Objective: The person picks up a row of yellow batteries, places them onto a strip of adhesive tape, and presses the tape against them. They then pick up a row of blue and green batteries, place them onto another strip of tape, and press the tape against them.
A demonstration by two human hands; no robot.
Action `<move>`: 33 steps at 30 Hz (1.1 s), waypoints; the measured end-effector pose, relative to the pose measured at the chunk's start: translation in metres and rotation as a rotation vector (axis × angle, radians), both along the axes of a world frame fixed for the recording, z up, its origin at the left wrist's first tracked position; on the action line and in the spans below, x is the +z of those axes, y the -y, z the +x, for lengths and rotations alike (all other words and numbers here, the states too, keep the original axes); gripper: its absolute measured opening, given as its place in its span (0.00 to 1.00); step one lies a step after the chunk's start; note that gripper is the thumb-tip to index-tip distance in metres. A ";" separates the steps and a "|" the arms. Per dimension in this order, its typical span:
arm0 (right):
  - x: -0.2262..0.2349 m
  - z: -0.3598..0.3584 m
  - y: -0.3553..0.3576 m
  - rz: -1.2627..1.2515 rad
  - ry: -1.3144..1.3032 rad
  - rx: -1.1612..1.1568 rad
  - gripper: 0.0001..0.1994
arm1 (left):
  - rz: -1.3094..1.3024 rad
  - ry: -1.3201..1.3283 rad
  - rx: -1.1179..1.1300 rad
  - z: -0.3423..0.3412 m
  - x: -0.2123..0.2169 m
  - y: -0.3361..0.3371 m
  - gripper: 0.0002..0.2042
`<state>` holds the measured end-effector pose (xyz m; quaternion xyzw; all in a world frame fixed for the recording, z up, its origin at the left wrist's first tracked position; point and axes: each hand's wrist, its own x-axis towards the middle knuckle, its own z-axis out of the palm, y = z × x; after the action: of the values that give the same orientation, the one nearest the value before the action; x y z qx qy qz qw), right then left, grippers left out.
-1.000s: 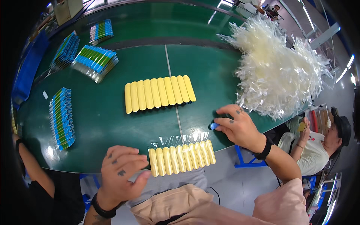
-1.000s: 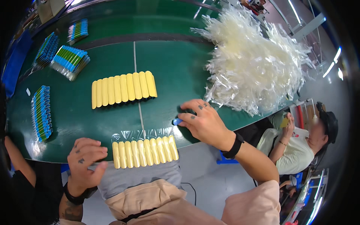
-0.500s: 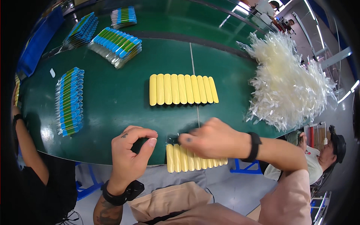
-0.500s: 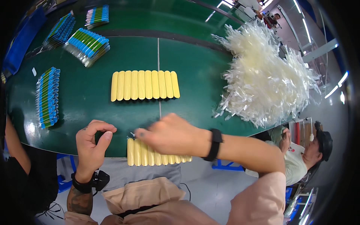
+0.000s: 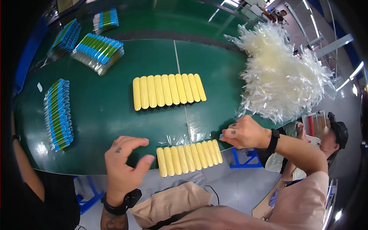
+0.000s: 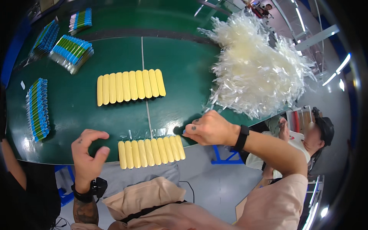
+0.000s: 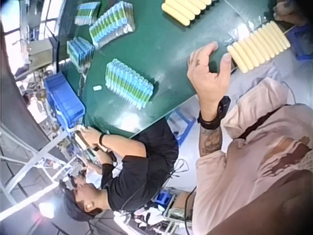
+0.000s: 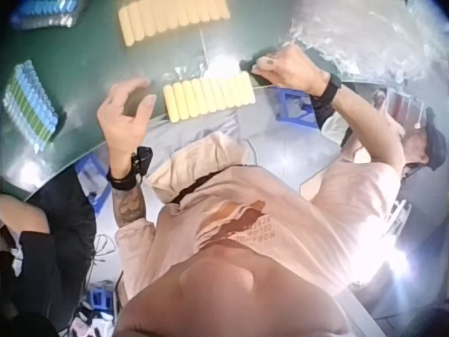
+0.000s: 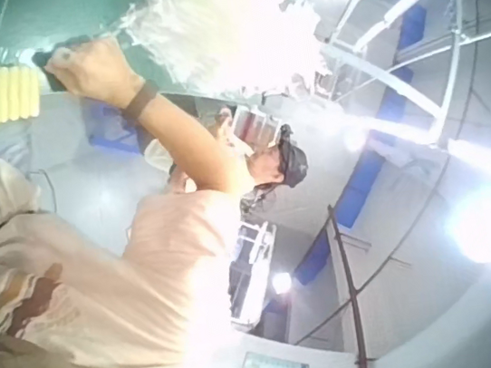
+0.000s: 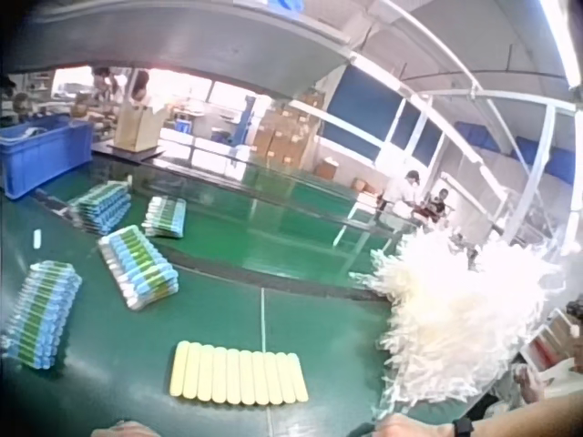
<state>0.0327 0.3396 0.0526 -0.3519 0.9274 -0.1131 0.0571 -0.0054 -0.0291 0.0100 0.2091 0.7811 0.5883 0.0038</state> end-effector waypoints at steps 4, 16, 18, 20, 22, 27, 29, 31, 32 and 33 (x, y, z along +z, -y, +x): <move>0.002 0.001 0.003 -0.004 -0.142 -0.089 0.11 | -0.237 -0.258 -0.175 0.006 0.010 -0.005 0.22; 0.051 -0.027 0.126 -0.155 0.385 -0.269 0.20 | -0.024 0.044 -0.105 -0.014 0.000 -0.039 0.07; 0.047 -0.047 0.136 -0.109 0.434 -0.235 0.17 | -0.032 0.023 -0.102 -0.009 -0.002 -0.035 0.07; 0.032 -0.061 0.139 -0.153 0.434 -0.133 0.11 | -0.035 -0.002 -0.087 -0.006 -0.003 -0.032 0.07; 0.030 -0.069 0.135 -0.136 0.462 -0.117 0.11 | -0.032 -0.003 -0.056 -0.004 -0.003 -0.033 0.08; 0.038 -0.067 0.137 -0.138 0.639 -0.158 0.11 | -0.043 0.041 -0.086 -0.003 0.002 -0.031 0.09; 0.037 -0.068 0.137 -0.136 0.651 -0.148 0.11 | -0.073 0.042 -0.103 -0.002 0.003 -0.028 0.10; 0.038 -0.066 0.134 -0.131 0.660 -0.143 0.12 | -0.058 0.022 -0.127 -0.003 0.004 -0.029 0.09; 0.040 -0.063 0.133 -0.132 0.624 -0.158 0.13 | -0.055 0.020 -0.132 -0.004 0.004 -0.030 0.09; 0.041 -0.061 0.131 -0.133 0.587 -0.174 0.13 | -0.043 0.026 -0.113 -0.004 0.002 -0.030 0.09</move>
<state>-0.0281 0.2084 0.0937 -0.2267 0.8884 -0.2749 0.2894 -0.0090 0.0009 0.0118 0.2451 0.7804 0.5729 0.0519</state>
